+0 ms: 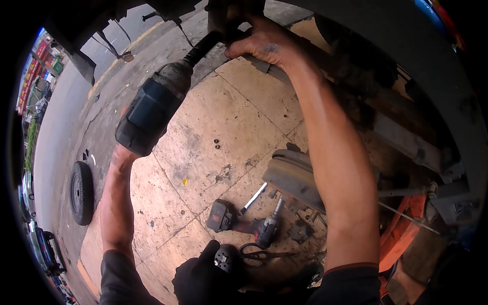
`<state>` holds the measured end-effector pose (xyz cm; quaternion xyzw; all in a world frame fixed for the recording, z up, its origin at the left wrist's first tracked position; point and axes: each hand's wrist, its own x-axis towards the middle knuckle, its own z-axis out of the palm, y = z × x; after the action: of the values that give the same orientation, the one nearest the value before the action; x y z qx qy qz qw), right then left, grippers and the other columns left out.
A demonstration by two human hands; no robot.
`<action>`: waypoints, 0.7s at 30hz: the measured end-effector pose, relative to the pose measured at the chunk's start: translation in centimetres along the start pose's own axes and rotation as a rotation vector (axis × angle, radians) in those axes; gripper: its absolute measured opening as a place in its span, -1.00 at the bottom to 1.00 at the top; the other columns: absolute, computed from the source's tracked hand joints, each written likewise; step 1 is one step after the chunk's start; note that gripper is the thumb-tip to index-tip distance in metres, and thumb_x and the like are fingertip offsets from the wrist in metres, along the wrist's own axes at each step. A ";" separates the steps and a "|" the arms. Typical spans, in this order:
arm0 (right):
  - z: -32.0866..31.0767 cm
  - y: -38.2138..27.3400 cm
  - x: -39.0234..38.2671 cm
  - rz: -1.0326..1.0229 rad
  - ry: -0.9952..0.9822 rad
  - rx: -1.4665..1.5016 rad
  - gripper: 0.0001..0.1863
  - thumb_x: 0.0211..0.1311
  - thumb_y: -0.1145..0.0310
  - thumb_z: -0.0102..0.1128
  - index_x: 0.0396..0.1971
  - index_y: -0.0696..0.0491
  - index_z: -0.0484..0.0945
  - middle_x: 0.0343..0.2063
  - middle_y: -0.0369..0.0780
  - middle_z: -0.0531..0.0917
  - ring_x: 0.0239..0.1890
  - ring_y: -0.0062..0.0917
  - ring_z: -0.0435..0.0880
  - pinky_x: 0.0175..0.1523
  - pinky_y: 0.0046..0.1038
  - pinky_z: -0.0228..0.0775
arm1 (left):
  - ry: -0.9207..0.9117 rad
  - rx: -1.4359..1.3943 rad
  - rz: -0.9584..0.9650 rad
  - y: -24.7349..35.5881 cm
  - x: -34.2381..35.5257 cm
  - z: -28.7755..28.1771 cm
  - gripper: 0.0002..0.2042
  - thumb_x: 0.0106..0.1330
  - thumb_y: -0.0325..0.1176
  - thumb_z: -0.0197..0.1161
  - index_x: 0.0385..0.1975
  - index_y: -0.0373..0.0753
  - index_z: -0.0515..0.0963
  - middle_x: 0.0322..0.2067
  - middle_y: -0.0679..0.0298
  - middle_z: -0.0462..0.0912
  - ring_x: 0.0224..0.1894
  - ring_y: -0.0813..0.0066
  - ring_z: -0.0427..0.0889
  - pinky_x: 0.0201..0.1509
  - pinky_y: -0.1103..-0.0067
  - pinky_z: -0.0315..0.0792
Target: The person uses a wrench and an impact driver to loosen and remove bolts from a vehicle's rear leaf spring suspension, handles small metal components by hand, and retrieves a plastic bottle from a workshop area.
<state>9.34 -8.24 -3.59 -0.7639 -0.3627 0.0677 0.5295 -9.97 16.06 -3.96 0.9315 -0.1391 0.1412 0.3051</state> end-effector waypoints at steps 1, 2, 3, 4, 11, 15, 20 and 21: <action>0.1 0.1 0.1 -0.017 0.011 -0.002 -0.11 -0.23 0.29 0.44 0.23 0.17 0.30 -0.06 -0.05 0.60 -0.03 -0.43 0.56 0.14 -0.53 0.31 | 0.009 -0.012 0.019 -0.2 0.1 -0.1 -0.37 -0.03 -0.43 0.42 0.13 -0.33 0.41 -0.02 0.11 0.58 -0.04 0.44 0.56 0.12 0.56 0.37; 0.1 0.3 0.2 -0.034 0.023 -0.005 -0.11 -0.23 0.30 0.44 0.23 0.16 0.30 -0.06 -0.06 0.60 -0.03 -0.43 0.56 0.14 -0.52 0.30 | 0.015 -0.028 0.037 -0.4 0.1 0.0 -0.37 -0.04 -0.43 0.42 0.12 -0.34 0.41 -0.05 0.11 0.59 -0.07 0.48 0.56 0.10 0.58 0.37; 0.1 0.5 0.2 -0.018 0.036 -0.008 -0.11 -0.24 0.29 0.44 0.23 0.16 0.31 -0.06 -0.06 0.60 -0.02 -0.43 0.55 0.15 -0.51 0.29 | 0.013 -0.043 0.022 -0.2 0.2 0.1 -0.39 -0.04 -0.43 0.42 0.11 -0.34 0.42 -0.05 0.12 0.60 -0.07 0.47 0.56 0.10 0.57 0.37; 0.2 0.7 0.2 -0.004 0.046 -0.007 -0.11 -0.24 0.28 0.45 0.22 0.16 0.31 -0.06 -0.07 0.60 -0.01 -0.42 0.55 0.16 -0.51 0.28 | 0.021 0.004 0.080 -0.6 0.1 0.2 -0.41 -0.03 -0.43 0.41 0.09 -0.34 0.44 -0.06 0.12 0.60 -0.08 0.44 0.57 0.09 0.56 0.38; 0.6 1.5 0.8 -0.098 0.041 0.057 -0.11 -0.24 0.31 0.46 0.23 0.17 0.30 -0.05 -0.08 0.60 0.01 -0.42 0.54 0.21 -0.49 0.23 | 0.216 0.635 0.506 -3.9 -1.8 1.8 -0.62 0.10 -0.33 0.38 -0.04 -0.18 0.57 -0.14 0.21 0.63 -0.14 0.20 0.62 0.02 0.43 0.47; 0.5 1.5 0.9 -0.070 0.071 -0.037 -0.09 -0.24 0.32 0.47 0.23 0.20 0.29 -0.02 -0.06 0.57 0.02 -0.41 0.53 0.22 -0.49 0.21 | 0.146 0.414 0.325 -3.4 -2.2 2.8 -0.72 0.13 -0.31 0.35 -0.13 -0.07 0.63 -0.21 0.25 0.65 -0.15 0.17 0.62 -0.05 0.35 0.50; 0.4 2.0 0.9 -0.085 0.055 0.004 -0.06 -0.27 0.28 0.50 0.22 0.23 0.28 0.02 -0.05 0.54 0.07 -0.37 0.50 0.26 -0.49 0.16 | 0.102 0.263 0.174 -2.8 -1.9 3.3 -0.71 0.10 -0.33 0.35 -0.13 -0.04 0.64 -0.24 0.28 0.66 -0.20 0.20 0.64 -0.12 0.32 0.51; 0.4 1.9 1.0 -0.084 0.064 -0.024 -0.06 -0.27 0.28 0.50 0.22 0.24 0.28 0.03 -0.05 0.53 0.07 -0.37 0.49 0.26 -0.48 0.16 | 0.115 0.271 0.189 -2.7 -1.9 3.5 -0.70 0.10 -0.33 0.35 -0.13 -0.04 0.64 -0.24 0.28 0.66 -0.21 0.20 0.64 -0.13 0.33 0.52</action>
<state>10.78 -7.67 -5.12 -0.7559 -0.3781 0.0165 0.5342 -10.18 16.38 -8.75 0.9373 -0.1880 0.2395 0.1697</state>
